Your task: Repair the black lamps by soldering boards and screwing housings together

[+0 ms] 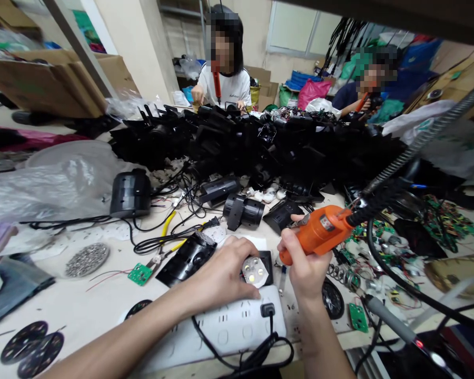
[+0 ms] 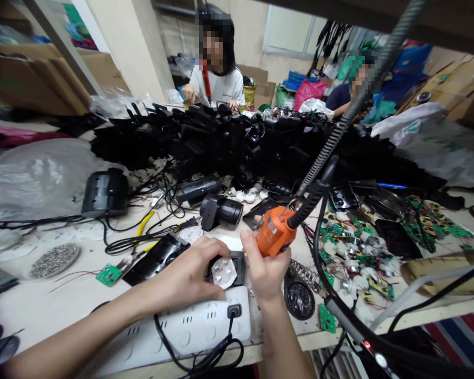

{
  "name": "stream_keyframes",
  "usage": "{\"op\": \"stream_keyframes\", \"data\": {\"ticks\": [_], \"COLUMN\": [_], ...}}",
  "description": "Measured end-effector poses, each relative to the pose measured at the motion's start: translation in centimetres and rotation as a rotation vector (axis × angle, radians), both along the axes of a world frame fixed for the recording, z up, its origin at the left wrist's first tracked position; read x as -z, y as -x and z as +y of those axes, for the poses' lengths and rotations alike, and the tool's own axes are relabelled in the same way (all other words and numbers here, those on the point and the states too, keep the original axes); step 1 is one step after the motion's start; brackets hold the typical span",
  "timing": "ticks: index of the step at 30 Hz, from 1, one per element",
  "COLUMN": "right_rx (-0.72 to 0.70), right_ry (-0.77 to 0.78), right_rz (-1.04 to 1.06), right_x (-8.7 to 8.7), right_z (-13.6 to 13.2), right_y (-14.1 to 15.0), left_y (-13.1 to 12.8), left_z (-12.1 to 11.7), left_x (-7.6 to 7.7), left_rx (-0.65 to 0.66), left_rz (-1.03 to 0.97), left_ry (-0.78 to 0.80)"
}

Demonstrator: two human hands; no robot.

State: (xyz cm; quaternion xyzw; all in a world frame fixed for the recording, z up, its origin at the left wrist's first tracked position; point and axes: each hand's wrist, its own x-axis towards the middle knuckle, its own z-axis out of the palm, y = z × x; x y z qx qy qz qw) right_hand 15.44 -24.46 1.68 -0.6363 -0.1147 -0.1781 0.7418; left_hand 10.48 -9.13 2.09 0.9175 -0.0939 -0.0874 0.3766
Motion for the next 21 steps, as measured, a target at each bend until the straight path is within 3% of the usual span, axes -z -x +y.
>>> {"op": "stream_keyframes", "data": {"ticks": [8, 21], "right_rx": [-0.001, 0.023], "right_ry": [-0.003, 0.023], "right_rz": [-0.003, -0.035], "right_x": [0.2, -0.1], "right_z": [0.1, 0.2], "right_y": [0.0, 0.3], "left_y": [1.6, 1.9], "left_z": [-1.1, -1.4], "left_x": [0.2, 0.9], "left_rx": [-0.031, -0.121], "left_rz": [-0.117, -0.151], "left_ry": [-0.121, -0.017]}}
